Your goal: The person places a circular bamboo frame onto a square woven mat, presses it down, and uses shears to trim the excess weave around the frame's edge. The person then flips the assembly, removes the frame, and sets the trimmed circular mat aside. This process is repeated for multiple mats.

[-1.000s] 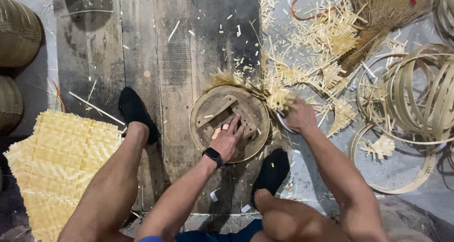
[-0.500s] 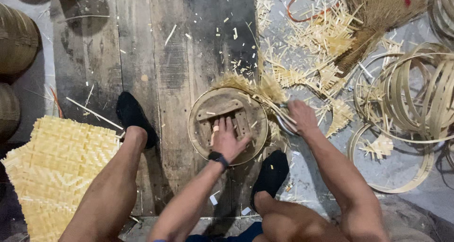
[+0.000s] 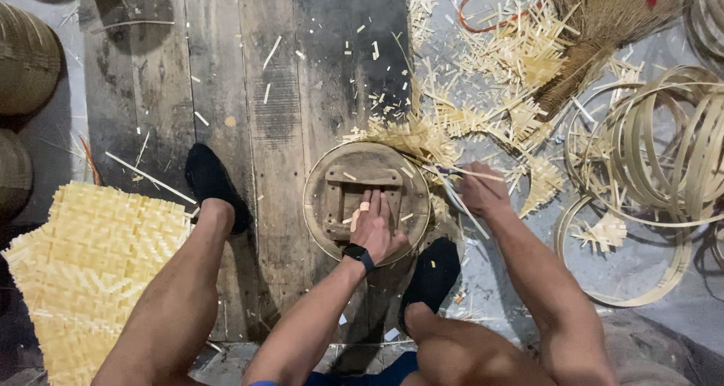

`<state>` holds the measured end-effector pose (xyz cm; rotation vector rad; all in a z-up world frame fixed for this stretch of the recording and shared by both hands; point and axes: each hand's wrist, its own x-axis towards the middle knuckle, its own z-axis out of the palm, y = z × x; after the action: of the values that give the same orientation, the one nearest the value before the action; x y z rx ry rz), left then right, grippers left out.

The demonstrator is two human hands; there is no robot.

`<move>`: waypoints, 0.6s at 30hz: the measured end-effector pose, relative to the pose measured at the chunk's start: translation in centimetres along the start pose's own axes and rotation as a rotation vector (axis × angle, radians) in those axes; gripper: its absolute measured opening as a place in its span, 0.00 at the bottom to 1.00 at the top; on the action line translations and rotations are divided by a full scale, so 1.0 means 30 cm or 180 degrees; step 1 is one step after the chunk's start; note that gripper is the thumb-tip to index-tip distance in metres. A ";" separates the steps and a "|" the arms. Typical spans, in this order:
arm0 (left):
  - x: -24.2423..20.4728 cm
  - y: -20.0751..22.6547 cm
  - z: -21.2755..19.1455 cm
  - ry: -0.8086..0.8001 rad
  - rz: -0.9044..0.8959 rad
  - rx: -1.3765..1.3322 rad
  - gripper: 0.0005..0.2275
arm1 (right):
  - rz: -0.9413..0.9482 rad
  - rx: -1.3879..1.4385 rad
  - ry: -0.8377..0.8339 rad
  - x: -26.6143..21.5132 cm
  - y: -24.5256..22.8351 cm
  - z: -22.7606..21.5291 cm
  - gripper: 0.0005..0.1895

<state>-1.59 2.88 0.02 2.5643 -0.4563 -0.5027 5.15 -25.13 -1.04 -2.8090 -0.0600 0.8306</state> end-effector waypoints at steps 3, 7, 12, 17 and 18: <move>0.006 -0.002 -0.002 0.0007 0.0015 0.0126 0.43 | -0.0168 -0.0242 0.0372 0.061 -0.092 -0.015 0.25; 0.013 -0.008 -0.004 -0.0140 0.0037 0.0073 0.44 | -0.0322 -0.0338 0.0522 0.122 -0.078 0.017 0.25; -0.022 -0.058 -0.055 -0.0424 0.0507 0.0140 0.43 | -0.0380 -0.0385 0.0222 0.054 0.053 0.046 0.28; -0.014 -0.069 -0.042 -0.0594 0.0513 0.0212 0.42 | -0.0196 -0.0204 0.0243 0.070 0.009 0.029 0.21; -0.015 -0.079 -0.028 -0.0626 0.0494 0.0200 0.42 | -0.0398 -0.0336 0.0527 0.101 -0.027 0.023 0.19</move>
<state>-1.10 5.38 -0.39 2.5232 -0.7449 -0.6967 7.33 -23.91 -3.05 -2.9252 -0.2577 0.5810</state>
